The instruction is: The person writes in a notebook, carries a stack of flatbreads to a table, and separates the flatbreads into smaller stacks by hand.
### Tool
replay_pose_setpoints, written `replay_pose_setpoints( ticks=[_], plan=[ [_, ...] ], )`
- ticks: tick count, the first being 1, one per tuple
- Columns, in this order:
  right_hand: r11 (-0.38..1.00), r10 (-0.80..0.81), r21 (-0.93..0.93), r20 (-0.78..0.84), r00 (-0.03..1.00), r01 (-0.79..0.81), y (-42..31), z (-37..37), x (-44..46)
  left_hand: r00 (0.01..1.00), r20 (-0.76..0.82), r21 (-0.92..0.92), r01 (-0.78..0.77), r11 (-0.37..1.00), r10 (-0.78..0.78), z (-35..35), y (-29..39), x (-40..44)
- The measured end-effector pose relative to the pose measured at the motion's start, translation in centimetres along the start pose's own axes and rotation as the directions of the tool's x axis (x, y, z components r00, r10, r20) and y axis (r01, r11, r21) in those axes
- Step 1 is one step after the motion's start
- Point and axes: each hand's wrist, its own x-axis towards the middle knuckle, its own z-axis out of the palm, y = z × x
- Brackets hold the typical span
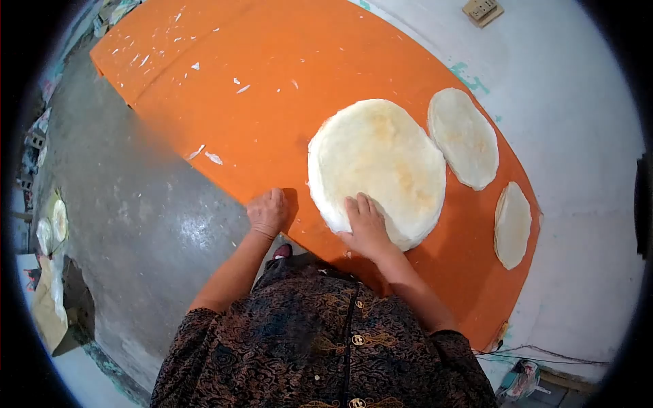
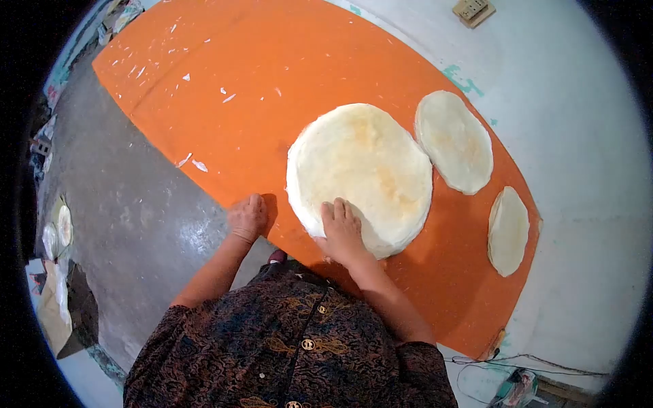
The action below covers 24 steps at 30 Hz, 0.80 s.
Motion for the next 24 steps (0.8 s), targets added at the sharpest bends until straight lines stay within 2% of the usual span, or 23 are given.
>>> replay_pose_setpoints(
  ticks=[3,6,9,12,15,19,22,24],
  plan=[
    [0.99,-0.05,0.129,0.002,0.999,0.05,0.7,-0.2,-0.1,1.0,0.016,0.003,-0.019,1.0,0.019,-0.5,-0.1,0.1],
    [0.992,-0.012,0.123,-0.099,0.995,0.024,0.0,-0.7,-0.8,0.999,0.024,-0.004,-0.035,0.999,0.035,0.1,-0.5,0.0],
    [0.979,0.026,0.202,-0.099,0.995,-0.005,-0.1,-0.9,-0.9,0.997,0.008,-0.007,-0.076,0.997,0.076,0.5,-0.9,-0.1],
    [0.99,0.115,-0.068,-0.125,0.985,-0.124,-1.4,-0.2,-0.7,0.995,0.006,-0.017,-0.101,0.995,0.101,0.1,-0.9,0.1],
    [0.949,-0.033,-0.307,-0.33,0.943,-0.074,-2.7,1.6,-0.6,0.993,-0.004,-0.042,-0.116,0.992,0.116,0.2,-0.9,0.1],
    [0.939,0.031,-0.304,-0.398,0.917,-0.163,-3.6,1.6,-0.2,0.992,-0.014,-0.046,-0.124,0.991,0.124,0.3,-1.0,0.0],
    [0.942,0.055,-0.299,-0.318,0.947,-0.155,-2.5,2.7,0.4,0.994,-0.003,-0.044,-0.112,0.993,0.112,0.4,-0.9,-0.2],
    [0.941,0.057,-0.296,-0.331,0.942,-0.162,-1.6,4.0,0.6,0.996,0.034,-0.092,-0.077,0.993,0.08,0.2,-0.7,-0.1]
  ],
)
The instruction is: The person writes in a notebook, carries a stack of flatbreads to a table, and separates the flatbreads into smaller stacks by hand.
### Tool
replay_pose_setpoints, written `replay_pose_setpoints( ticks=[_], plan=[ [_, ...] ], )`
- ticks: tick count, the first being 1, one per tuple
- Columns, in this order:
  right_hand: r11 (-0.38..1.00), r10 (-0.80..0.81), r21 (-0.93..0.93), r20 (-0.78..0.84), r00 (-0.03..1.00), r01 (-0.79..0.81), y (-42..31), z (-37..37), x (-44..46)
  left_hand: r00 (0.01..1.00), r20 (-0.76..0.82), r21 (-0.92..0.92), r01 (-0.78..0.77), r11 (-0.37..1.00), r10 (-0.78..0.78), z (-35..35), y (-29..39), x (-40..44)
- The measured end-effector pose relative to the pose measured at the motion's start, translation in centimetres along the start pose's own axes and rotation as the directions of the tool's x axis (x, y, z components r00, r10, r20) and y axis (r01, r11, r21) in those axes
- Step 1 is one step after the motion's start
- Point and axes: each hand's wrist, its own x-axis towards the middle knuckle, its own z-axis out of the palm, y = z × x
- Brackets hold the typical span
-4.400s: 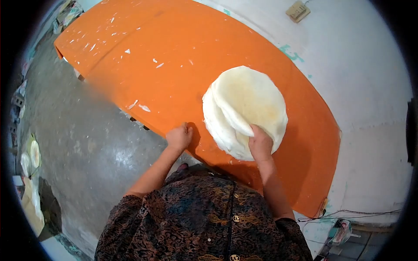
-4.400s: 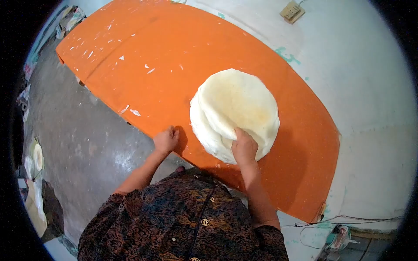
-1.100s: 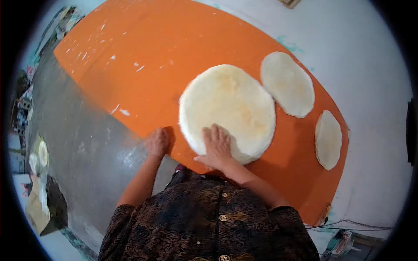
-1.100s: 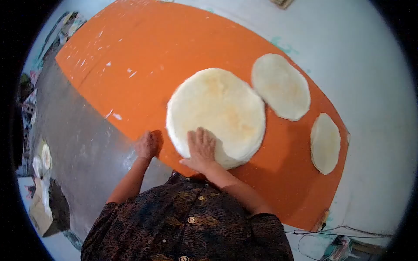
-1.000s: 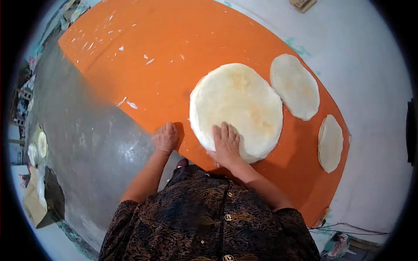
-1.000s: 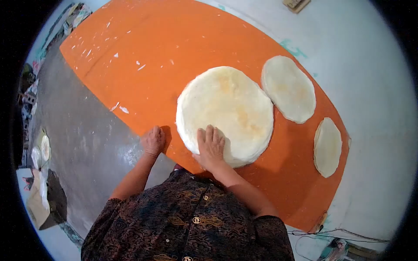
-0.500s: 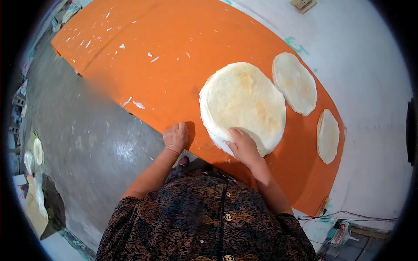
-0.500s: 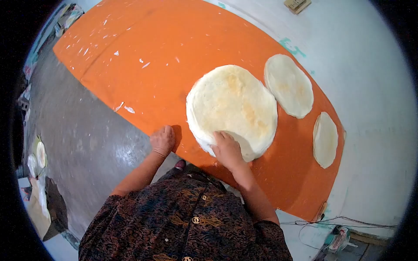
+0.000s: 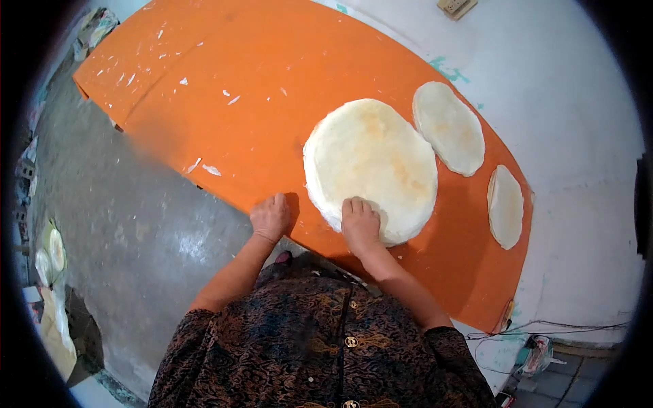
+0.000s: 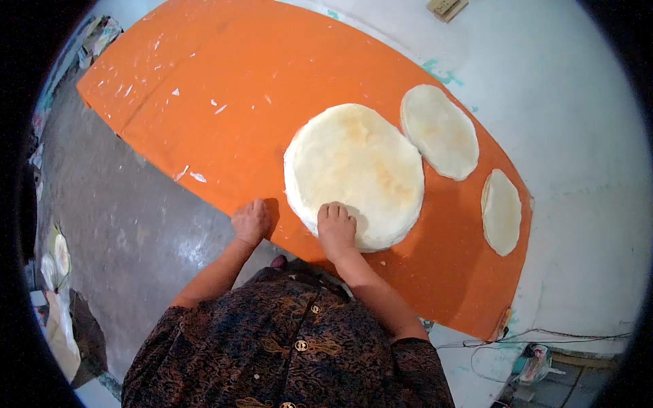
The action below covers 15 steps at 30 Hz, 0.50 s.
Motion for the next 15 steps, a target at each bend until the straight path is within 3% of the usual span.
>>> replay_pose_setpoints(
  ticks=[3,8,9,10,12,13,14,15],
  plan=[
    [0.987,0.055,0.151,-0.046,0.997,-0.047,1.8,-0.3,1.1,0.997,-0.072,-0.022,-0.03,0.999,0.028,-0.2,0.0,0.3],
    [0.817,0.279,0.52,0.023,0.96,-0.25,8.3,-6.6,3.8,0.998,0.053,0.076,0.031,0.997,-0.035,0.4,0.0,-0.2],
    [0.732,0.301,0.649,-0.04,0.953,-0.204,10.2,-7.2,4.0,0.996,0.065,0.101,0.046,0.994,-0.053,0.4,0.1,-0.1],
    [0.741,0.313,0.661,-0.182,0.932,-0.119,11.6,-9.1,3.9,0.992,0.087,0.115,0.08,0.99,-0.091,0.4,0.3,-0.2],
    [0.474,0.41,0.878,-0.155,0.899,-0.065,15.1,-12.7,3.3,0.957,0.175,-0.01,0.236,0.972,-0.23,-0.8,1.2,0.2],
    [0.425,0.48,0.897,-0.109,0.871,-0.122,17.6,-14.3,2.1,0.929,0.229,-0.067,0.312,0.948,-0.29,-1.2,1.9,0.4],
    [0.371,0.542,0.912,-0.06,0.838,-0.175,19.8,-15.7,0.8,0.885,0.32,-0.318,0.437,0.841,-0.339,-0.8,2.5,0.5],
    [0.203,0.627,0.973,-0.045,0.778,-0.107,20.0,-18.3,-0.6,0.833,0.424,-0.525,0.546,0.653,-0.355,-0.3,3.0,0.6]
  ],
)
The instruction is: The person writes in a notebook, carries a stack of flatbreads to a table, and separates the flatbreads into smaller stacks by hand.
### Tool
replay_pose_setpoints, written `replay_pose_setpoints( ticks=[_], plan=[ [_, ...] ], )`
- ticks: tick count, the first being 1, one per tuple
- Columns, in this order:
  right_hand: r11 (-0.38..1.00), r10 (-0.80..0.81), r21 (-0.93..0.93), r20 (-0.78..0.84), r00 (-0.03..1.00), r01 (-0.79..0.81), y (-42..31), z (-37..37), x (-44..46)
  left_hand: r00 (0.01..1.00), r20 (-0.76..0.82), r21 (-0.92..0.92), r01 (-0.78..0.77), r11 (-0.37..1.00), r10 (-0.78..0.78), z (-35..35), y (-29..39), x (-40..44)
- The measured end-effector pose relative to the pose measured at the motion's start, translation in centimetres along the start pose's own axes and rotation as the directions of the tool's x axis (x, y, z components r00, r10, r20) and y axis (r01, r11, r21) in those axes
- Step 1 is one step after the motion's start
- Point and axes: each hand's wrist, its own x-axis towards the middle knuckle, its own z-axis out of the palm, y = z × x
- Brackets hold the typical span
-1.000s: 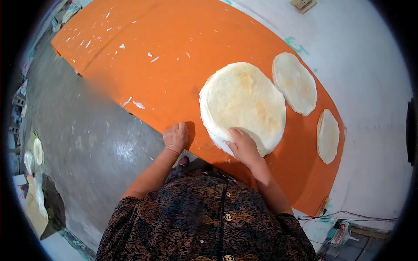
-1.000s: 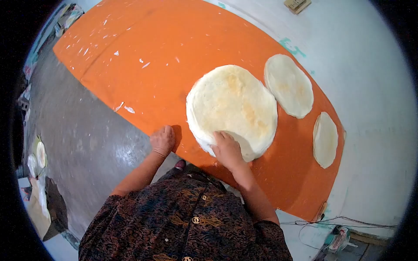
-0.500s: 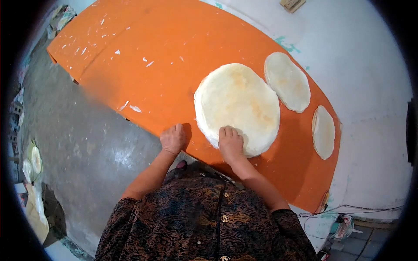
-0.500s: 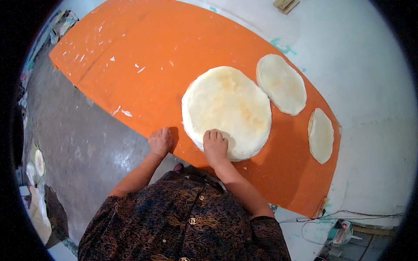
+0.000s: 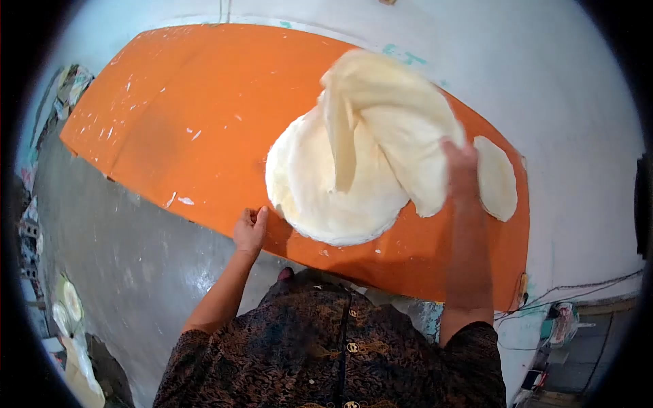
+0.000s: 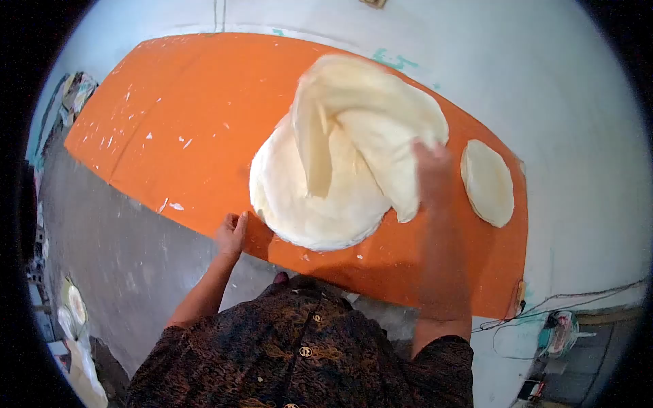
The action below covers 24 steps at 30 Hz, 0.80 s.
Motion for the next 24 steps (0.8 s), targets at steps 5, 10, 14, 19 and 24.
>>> replay_pose_setpoints(
  ticks=[5,10,14,19,24],
  plan=[
    [0.923,0.077,0.384,-0.238,0.968,0.021,-2.8,-12.0,-4.9,0.919,0.274,-0.565,0.393,0.725,-0.284,2.0,5.9,-0.9],
    [0.774,0.485,0.625,-0.481,0.73,-0.102,14.3,-26.3,-14.8,0.937,0.293,-0.524,0.325,0.787,-0.192,3.6,1.7,1.0],
    [0.654,0.701,0.727,-0.478,0.53,-0.21,28.9,-29.5,-23.8,0.912,0.251,-0.491,0.409,0.769,-0.324,3.6,2.7,1.1],
    [0.714,0.173,-0.198,-0.879,0.444,-0.672,24.1,-25.6,-24.3,0.995,0.008,-0.363,0.098,0.926,-0.102,4.9,2.9,1.9],
    [0.607,-0.33,-0.79,-0.346,0.878,-0.083,22.0,-16.8,-17.8,0.989,-0.105,-0.371,0.06,0.927,-0.106,6.7,3.7,0.3]
  ],
)
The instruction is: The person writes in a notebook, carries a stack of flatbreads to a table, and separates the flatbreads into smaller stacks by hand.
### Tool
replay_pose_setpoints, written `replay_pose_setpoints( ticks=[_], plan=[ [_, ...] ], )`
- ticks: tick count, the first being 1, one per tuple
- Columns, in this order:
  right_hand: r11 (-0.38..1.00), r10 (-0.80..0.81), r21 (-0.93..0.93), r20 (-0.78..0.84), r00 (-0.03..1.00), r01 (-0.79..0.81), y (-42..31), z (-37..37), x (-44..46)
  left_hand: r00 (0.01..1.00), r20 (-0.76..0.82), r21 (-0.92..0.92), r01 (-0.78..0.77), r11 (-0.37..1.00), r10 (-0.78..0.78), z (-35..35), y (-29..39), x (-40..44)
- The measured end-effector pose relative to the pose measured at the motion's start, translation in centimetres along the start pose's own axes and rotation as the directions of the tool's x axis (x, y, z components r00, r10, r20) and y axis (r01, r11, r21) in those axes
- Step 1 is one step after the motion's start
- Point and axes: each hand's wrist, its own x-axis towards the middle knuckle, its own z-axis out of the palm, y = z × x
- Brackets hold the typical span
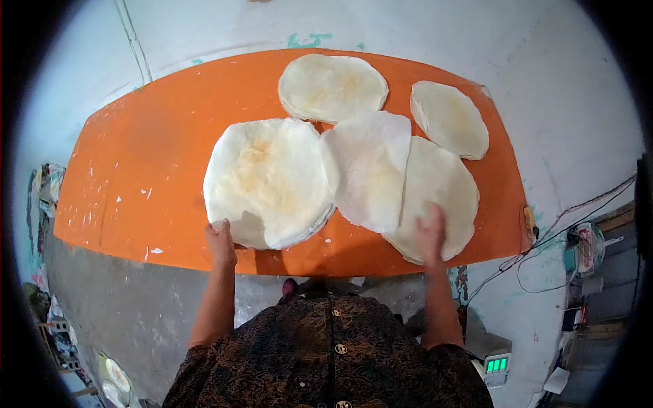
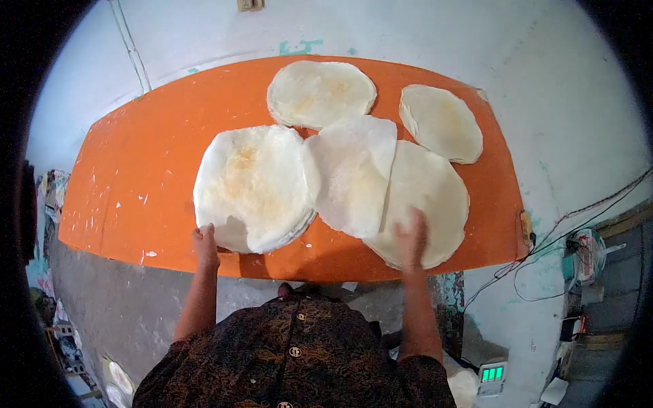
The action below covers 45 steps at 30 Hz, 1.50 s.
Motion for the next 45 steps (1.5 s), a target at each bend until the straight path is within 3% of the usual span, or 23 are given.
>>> replay_pose_setpoints(
  ticks=[2,4,7,12,15,17,18,20,21,23,24,25,26,27,29,30,31,33,34,35,36,41,45],
  plan=[
    [0.98,-0.188,0.094,0.182,0.965,0.174,-6.5,2.7,0.4,0.984,0.017,-0.209,0.176,0.962,-0.176,0.0,2.1,-1.1],
    [0.962,-0.171,0.263,0.378,0.91,0.072,-12.2,4.2,1.7,0.932,0.197,-0.284,0.351,0.892,-0.304,-0.6,2.8,-1.0],
    [0.992,-0.086,0.115,0.387,0.918,0.045,-15.0,9.5,2.5,0.889,0.32,-0.252,0.413,0.875,-0.328,-2.1,-0.7,1.5],
    [0.993,0.115,-0.048,0.498,0.859,-0.106,-15.8,14.5,5.2,0.778,0.476,-0.252,0.568,0.783,-0.411,-1.3,2.7,0.8],
    [0.965,0.217,0.016,0.51,0.833,-0.261,-14.5,14.6,6.7,0.626,0.568,-0.254,0.75,0.61,-0.534,-1.5,1.5,3.1],
    [0.928,0.276,0.116,0.43,0.86,-0.355,-14.3,11.4,8.2,0.643,0.545,-0.23,0.732,0.641,-0.539,-1.5,1.1,4.3],
    [0.865,0.287,0.308,0.348,0.893,-0.397,-12.5,11.1,8.8,0.651,0.53,-0.217,0.723,0.656,-0.543,-1.3,0.7,4.5],
    [0.565,0.414,0.643,0.321,0.852,-0.517,-10.5,5.2,10.0,0.667,0.601,-0.219,0.668,0.711,-0.441,-1.0,1.9,3.7],
    [0.598,0.444,0.639,0.239,0.864,-0.484,-7.0,4.9,9.8,0.664,0.595,-0.24,0.684,0.689,-0.453,-0.8,1.9,3.9],
    [0.293,0.651,0.776,0.266,0.711,-0.559,-4.0,-0.7,8.8,0.68,0.595,-0.281,0.675,0.682,-0.428,-0.6,1.4,4.6],
    [0.18,0.597,0.88,0.257,0.76,-0.44,-2.0,-3.4,7.5,0.697,0.601,-0.301,0.65,0.697,-0.391,-0.7,1.0,5.0],
    [0.118,0.702,0.925,0.18,0.689,-0.362,0.0,-4.2,6.1,0.715,0.603,-0.323,0.626,0.71,-0.355,-0.8,0.5,5.2],
    [0.1,0.763,0.816,0.304,0.57,-0.569,3.1,-6.0,4.4,0.732,0.601,-0.346,0.6,0.721,-0.321,-1.0,-0.1,5.1],
    [0.113,0.817,0.719,0.325,0.476,-0.685,5.2,-7.2,2.7,0.722,0.627,-0.35,0.596,0.723,-0.292,-1.0,1.1,3.8],
    [0.328,0.79,0.817,0.038,0.612,-0.474,10.2,-5.5,-2.4,0.647,0.707,-0.368,0.681,0.633,-0.285,-0.7,2.3,2.3],
    [0.411,0.861,0.651,-0.045,0.507,-0.638,11.0,-6.0,-3.7,0.615,0.739,-0.378,0.718,0.584,-0.277,-0.7,2.6,1.9],
    [0.502,0.85,0.541,-0.167,0.499,-0.674,11.3,-5.9,-4.7,0.568,0.796,-0.393,0.748,0.535,-0.208,-0.6,2.1,2.0],
    [0.669,0.74,0.368,-0.415,0.529,-0.646,11.0,-5.8,-6.2,0.608,0.777,-0.384,0.665,0.64,-0.165,-0.6,1.2,2.5],
    [0.654,0.756,0.39,-0.322,0.57,-0.648,9.5,-5.9,-6.2,0.615,0.742,-0.365,0.705,0.608,-0.268,-0.7,-0.6,4.0],
    [0.639,0.763,0.41,-0.234,0.603,-0.65,7.8,-6.8,-5.8,0.657,0.726,-0.404,0.647,0.646,-0.204,-0.6,-0.6,3.5],
    [0.626,0.761,0.428,-0.153,0.631,-0.651,6.3,-7.6,-5.0,0.651,0.688,-0.398,0.709,0.582,-0.321,-0.5,-1.7,4.7],
    [0.787,0.534,0.385,-0.036,0.845,-0.481,2.8,-3.8,-2.6,0.671,0.726,-0.473,0.647,0.598,-0.151,0.0,1.5,3.2],
    [0.839,0.276,0.462,0.092,0.957,-0.287,-4.7,1.6,-0.8,0.688,0.697,-0.415,0.617,0.669,-0.202,-1.0,2.2,7.6]
  ],
)
